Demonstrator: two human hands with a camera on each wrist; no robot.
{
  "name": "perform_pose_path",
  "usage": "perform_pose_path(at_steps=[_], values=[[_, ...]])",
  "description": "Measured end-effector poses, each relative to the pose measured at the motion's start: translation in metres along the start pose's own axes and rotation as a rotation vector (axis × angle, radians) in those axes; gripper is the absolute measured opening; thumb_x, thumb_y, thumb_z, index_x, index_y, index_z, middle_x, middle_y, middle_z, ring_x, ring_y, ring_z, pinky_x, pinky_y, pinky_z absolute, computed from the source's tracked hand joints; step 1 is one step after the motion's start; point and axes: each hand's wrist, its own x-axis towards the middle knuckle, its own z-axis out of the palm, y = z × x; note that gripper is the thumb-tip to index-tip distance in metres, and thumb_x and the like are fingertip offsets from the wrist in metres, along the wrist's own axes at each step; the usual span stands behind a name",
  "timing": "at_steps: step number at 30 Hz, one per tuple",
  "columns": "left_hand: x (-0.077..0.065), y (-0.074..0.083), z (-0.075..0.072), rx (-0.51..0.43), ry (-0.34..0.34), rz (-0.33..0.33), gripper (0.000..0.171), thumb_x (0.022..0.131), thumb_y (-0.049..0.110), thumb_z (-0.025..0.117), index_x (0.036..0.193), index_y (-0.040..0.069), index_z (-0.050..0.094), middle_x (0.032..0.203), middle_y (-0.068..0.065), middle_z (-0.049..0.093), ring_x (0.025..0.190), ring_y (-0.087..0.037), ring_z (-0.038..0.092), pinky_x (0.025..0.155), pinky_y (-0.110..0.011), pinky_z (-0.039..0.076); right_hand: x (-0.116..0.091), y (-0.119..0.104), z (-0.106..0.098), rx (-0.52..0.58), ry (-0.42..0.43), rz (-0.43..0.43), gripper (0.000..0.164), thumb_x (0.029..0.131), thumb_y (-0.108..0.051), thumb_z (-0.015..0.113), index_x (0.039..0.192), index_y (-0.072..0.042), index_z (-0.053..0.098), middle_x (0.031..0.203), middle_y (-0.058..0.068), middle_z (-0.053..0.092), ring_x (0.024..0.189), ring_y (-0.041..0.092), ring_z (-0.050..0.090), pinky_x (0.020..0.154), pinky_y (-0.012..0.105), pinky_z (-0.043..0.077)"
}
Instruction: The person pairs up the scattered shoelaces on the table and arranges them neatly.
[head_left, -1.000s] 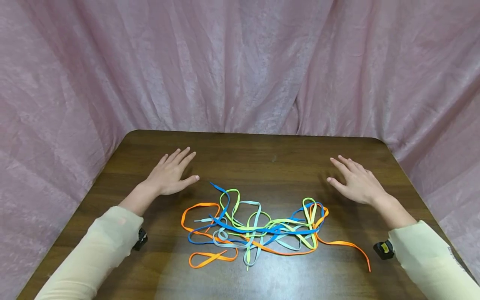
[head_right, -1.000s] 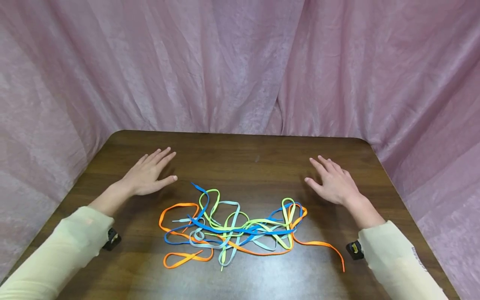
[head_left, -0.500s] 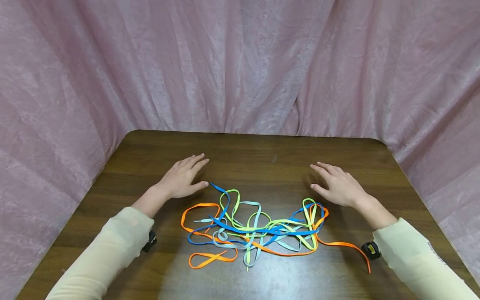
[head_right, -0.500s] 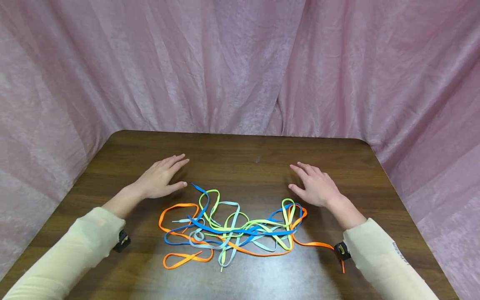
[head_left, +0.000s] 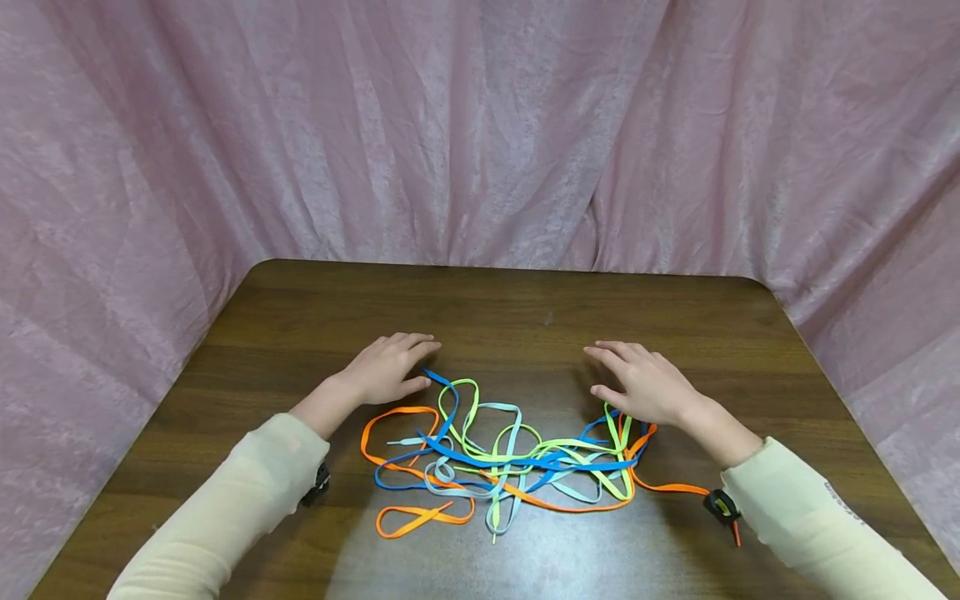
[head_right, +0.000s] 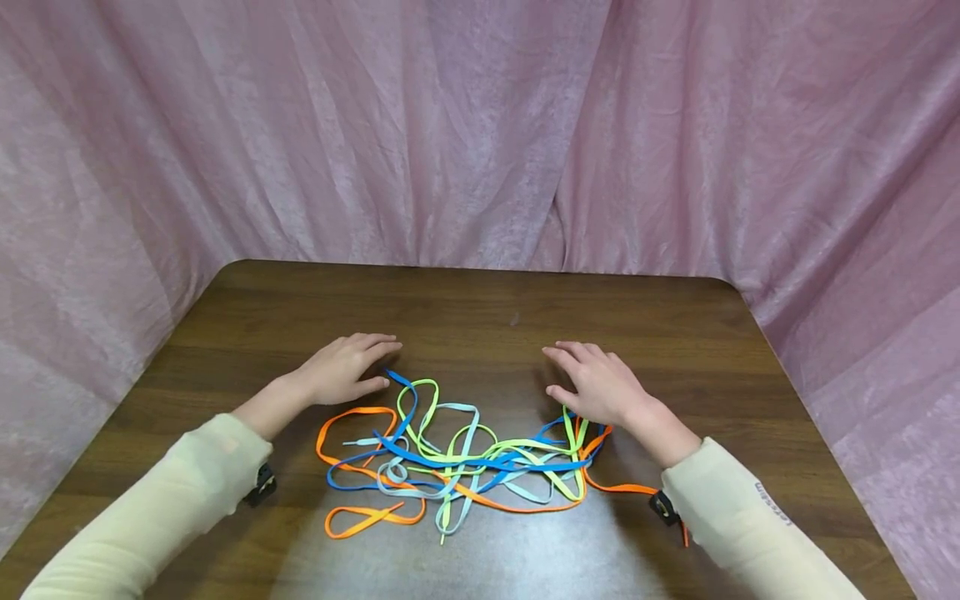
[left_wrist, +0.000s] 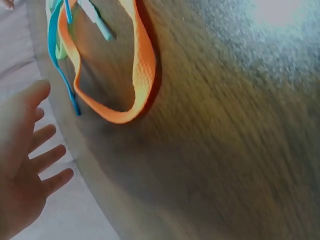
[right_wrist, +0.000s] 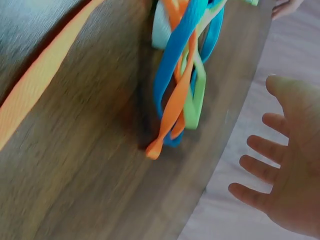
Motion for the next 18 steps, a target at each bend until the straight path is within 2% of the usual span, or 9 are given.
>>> perform_pose_path(at_steps=[7, 12, 18], values=[[0.006, 0.007, 0.003, 0.022, -0.042, 0.021, 0.045, 0.086, 0.028, 0.063, 0.128, 0.013, 0.054, 0.124, -0.009, 0.054, 0.109, -0.028, 0.052, 0.09, -0.045, 0.043, 0.006, -0.021, 0.001, 0.009, 0.025, -0.093, 0.052, 0.085, -0.038, 0.061, 0.131, -0.014, 0.051, 0.125, 0.006, 0.054, 0.111, 0.03, 0.053, 0.082, 0.05, 0.045], [0.009, 0.009, 0.006, 0.048, -0.066, 0.032, 0.036, 0.086, 0.024, 0.064, 0.12, 0.015, 0.06, 0.114, -0.006, 0.057, 0.1, -0.025, 0.055, 0.084, -0.041, 0.045, 0.009, -0.034, 0.003, 0.012, 0.032, -0.155, 0.048, 0.086, -0.037, 0.061, 0.128, -0.015, 0.053, 0.121, 0.003, 0.057, 0.109, 0.026, 0.054, 0.082, 0.045, 0.047], [0.011, 0.009, 0.009, 0.058, -0.043, 0.043, 0.024, 0.083, 0.021, 0.067, 0.107, 0.015, 0.064, 0.102, -0.005, 0.057, 0.089, -0.023, 0.057, 0.076, -0.038, 0.048, 0.011, -0.048, 0.005, 0.012, 0.045, -0.2, 0.045, 0.085, -0.035, 0.061, 0.125, -0.016, 0.055, 0.117, 0.001, 0.058, 0.106, 0.022, 0.055, 0.079, 0.041, 0.047]])
